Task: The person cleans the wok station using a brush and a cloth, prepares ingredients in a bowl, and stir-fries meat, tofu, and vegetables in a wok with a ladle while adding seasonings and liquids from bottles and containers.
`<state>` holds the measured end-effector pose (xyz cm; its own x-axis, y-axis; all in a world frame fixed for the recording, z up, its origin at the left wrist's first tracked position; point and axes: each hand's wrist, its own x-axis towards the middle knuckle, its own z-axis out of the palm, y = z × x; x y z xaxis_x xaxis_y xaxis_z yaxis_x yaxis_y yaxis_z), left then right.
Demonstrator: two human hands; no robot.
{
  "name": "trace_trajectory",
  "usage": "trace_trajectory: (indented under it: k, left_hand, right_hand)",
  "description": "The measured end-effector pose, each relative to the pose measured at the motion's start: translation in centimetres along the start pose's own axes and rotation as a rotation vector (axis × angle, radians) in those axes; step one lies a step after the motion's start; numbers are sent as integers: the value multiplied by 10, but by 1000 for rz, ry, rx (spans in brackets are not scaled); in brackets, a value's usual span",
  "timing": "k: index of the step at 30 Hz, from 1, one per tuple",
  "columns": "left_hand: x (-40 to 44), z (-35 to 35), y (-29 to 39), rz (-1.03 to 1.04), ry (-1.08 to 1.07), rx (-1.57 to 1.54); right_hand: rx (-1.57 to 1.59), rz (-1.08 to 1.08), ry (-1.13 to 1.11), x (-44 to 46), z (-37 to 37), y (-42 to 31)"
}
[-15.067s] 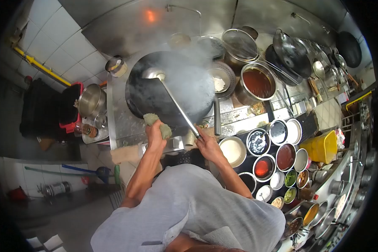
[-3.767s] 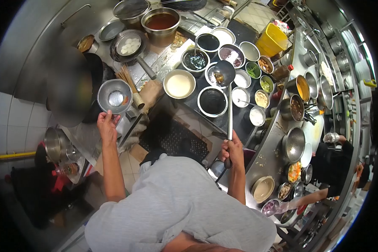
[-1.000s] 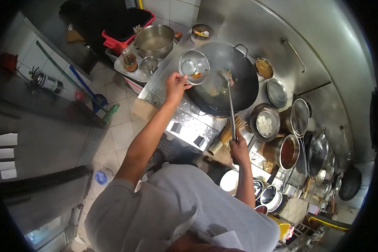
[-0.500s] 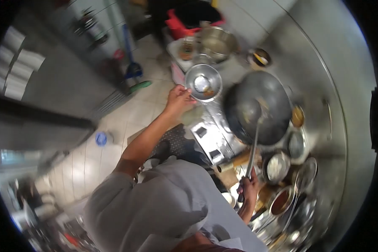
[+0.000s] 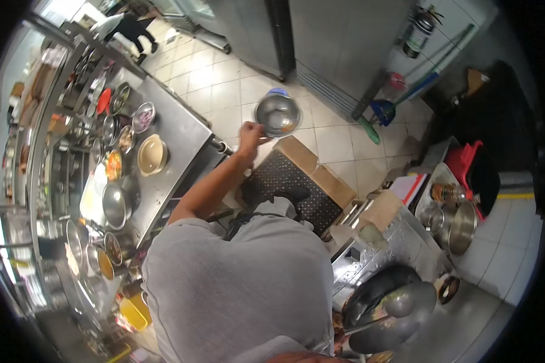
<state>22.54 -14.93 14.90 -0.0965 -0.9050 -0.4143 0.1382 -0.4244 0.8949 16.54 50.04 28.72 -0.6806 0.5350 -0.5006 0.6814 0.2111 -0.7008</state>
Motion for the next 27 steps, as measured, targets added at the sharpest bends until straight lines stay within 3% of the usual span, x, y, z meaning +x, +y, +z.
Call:
trace_trajectory:
  k: [5, 6, 7, 8, 9, 10, 12, 13, 14, 15, 16, 17, 19, 23, 25, 26, 27]
  left_hand:
    - [69, -160, 4, 165, 539, -207]
    - [78, -188, 3, 252, 468, -313]
    - [88, -204, 8, 274, 480, -39]
    - [87, -215, 18, 274, 533, 426]
    - [76, -220, 32, 248, 565, 938]
    - [63, -218, 47, 218, 557, 1197]
    - [60, -225, 63, 146, 539, 1417]
    - [68, -243, 62, 145, 481, 1211]
    - [141, -304, 41, 186, 489, 1383]
    - [141, -294, 52, 129, 502, 1460]
    - [135, -265, 55, 115, 513, 1549]
    - [136, -244, 53, 98, 515, 1621]
    - [144, -193, 46, 108, 491, 1734]
    - [148, -83, 6, 203, 382, 1902]
    - [134, -5, -38, 279, 129, 1756]
    - [138, 27, -75, 251, -204, 993]
    - [146, 55, -112, 36, -452, 218]
  right_hand:
    - [-33, -144, 148, 74, -3, 42]
    - [-39, -194, 184, 95, -7, 60]
    - [-51, -253, 219, 118, -10, 81]
    - [-43, -297, 257, 131, -13, 102]
    - [-285, -229, 264, 87, 2, 65]
    - [-207, -424, 248, 145, -24, 138]
    - [-18, -163, 74, 44, -1, 50]
    - [41, -125, 0, 26, -9, 47]
    - [97, -84, -70, 9, -18, 44]
    - [101, 75, 32, -41, -6, 4]
    - [146, 25, 53, -51, -4, 23]
    - [223, 142, 100, -80, 9, 3]
    - [242, 202, -38, -95, 4, -1]
    - [327, 108, 19, -59, -3, 22]
    - [351, 50, 64, -34, -7, 35]
    - [238, 0, 165, -23, -1, 49]
    - [124, -47, 267, -12, 6, 60]
